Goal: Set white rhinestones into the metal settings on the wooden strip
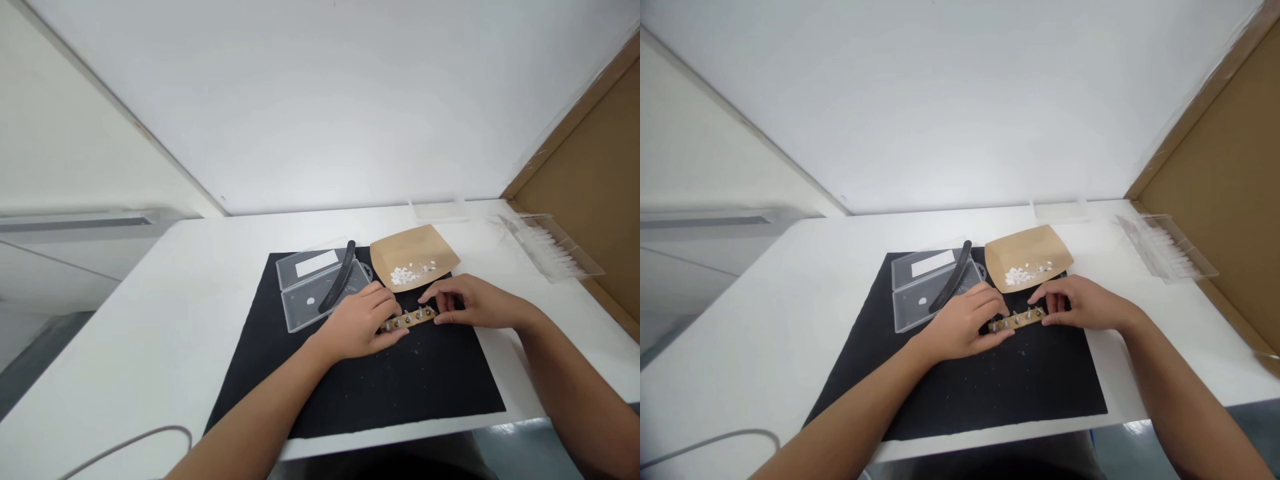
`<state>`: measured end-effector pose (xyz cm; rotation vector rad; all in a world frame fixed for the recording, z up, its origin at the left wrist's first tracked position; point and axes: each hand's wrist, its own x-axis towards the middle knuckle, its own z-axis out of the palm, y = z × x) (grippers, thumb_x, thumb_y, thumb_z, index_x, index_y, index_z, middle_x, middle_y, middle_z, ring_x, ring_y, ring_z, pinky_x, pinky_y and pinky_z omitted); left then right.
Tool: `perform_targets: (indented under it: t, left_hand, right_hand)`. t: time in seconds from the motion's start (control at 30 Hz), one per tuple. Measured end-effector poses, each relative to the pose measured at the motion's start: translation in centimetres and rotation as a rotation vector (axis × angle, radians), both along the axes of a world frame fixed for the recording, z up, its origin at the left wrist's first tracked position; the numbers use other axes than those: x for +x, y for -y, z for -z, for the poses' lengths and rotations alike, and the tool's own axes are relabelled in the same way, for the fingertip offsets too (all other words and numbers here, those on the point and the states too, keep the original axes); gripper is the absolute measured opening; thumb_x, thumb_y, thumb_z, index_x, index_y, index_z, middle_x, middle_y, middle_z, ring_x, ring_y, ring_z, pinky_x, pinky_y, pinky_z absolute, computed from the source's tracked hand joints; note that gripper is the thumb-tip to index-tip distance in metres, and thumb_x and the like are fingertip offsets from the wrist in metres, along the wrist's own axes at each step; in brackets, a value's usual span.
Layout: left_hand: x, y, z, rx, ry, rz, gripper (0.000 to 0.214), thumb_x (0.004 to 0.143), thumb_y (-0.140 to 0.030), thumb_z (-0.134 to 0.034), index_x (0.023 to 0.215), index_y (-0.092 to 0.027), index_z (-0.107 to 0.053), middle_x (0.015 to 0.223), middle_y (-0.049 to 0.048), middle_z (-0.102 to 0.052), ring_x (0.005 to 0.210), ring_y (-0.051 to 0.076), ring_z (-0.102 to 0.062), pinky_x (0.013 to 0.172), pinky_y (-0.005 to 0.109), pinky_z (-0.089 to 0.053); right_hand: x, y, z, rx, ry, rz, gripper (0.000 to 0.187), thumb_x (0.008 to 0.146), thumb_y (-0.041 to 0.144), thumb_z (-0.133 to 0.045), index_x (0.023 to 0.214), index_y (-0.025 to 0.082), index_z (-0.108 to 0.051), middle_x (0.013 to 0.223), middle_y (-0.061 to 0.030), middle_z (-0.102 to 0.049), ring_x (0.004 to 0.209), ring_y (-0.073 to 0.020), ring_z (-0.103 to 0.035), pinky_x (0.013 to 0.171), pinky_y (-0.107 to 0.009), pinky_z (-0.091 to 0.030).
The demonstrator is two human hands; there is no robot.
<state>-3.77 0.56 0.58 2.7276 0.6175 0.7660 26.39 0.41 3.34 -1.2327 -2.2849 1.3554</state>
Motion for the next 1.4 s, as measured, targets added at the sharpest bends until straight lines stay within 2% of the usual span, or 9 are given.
perform_targets:
  t: [0.2,0.4,0.73,0.83,1.03,1.4]
  left_hand:
    - [0.0,0.0,0.1,-0.022,-0.006,0.003,0.025,0.101,-0.042,-0.063,0.101,-0.017,-0.064,0.093,0.0075,-0.067,0.088,0.022,-0.061,0.08,0.034,-0.054]
    - [-0.1,0.0,0.1,-0.046,-0.032,-0.002,0.026,0.103,-0.043,-0.06,0.102,-0.017,-0.065,0.095,0.008,-0.068,0.091,0.022,-0.061,0.082,0.034,-0.054]
    - [0.0,0.1,0.2,-0.052,-0.021,-0.002,0.025,0.102,-0.042,-0.061,0.101,-0.017,-0.065,0.094,0.0077,-0.068,0.09,0.022,-0.06,0.081,0.034,-0.053]
    - [-0.1,0.0,0.2,-0.051,-0.018,-0.004,0.026,0.102,-0.042,-0.061,0.102,-0.017,-0.065,0.095,0.0079,-0.068,0.09,0.022,-0.06,0.081,0.034,-0.053]
    - [0.0,0.1,0.1,-0.067,-0.016,-0.007,0.026,0.102,-0.042,-0.061,0.1,-0.017,-0.065,0.093,0.0075,-0.068,0.09,0.021,-0.06,0.082,0.034,-0.053]
    - [0.0,0.1,0.2,-0.069,-0.006,-0.004,0.024,0.102,-0.041,-0.062,0.1,-0.017,-0.065,0.092,0.0073,-0.068,0.089,0.021,-0.061,0.081,0.033,-0.053]
  right_hand:
    - [-0.1,-0.2,0.4,0.004,-0.027,0.014,0.041,0.089,0.056,-0.078,0.117,0.027,-0.077,0.086,-0.0022,-0.073,0.076,-0.0173,-0.066,0.067,-0.029,-0.05]
    - [0.0,-0.2,0.9,-0.015,-0.045,0.058,0.039,0.082,0.054,-0.085,0.109,0.027,-0.077,0.08,0.0005,-0.072,0.072,-0.0169,-0.066,0.065,-0.029,-0.049]
    - [-0.2,-0.1,1.0,0.019,-0.031,0.058,0.043,0.079,0.055,-0.088,0.109,0.027,-0.075,0.078,0.0016,-0.069,0.071,-0.0168,-0.065,0.065,-0.03,-0.05]
    - [-0.5,0.0,0.9,0.074,-0.027,0.039,0.047,0.079,0.056,-0.087,0.114,0.028,-0.073,0.083,0.001,-0.069,0.074,-0.0164,-0.065,0.068,-0.03,-0.051]
    - [-1.6,0.4,1.0,0.337,0.03,0.02,0.039,0.086,0.057,-0.081,0.11,0.027,-0.073,0.087,-0.0003,-0.058,0.076,-0.0153,-0.055,0.066,-0.028,-0.043]
    - [-2.0,0.6,0.8,0.345,0.075,-0.011,0.017,0.091,0.036,-0.076,0.104,0.027,-0.071,0.084,0.0015,-0.059,0.075,-0.0143,-0.055,0.066,-0.027,-0.04]
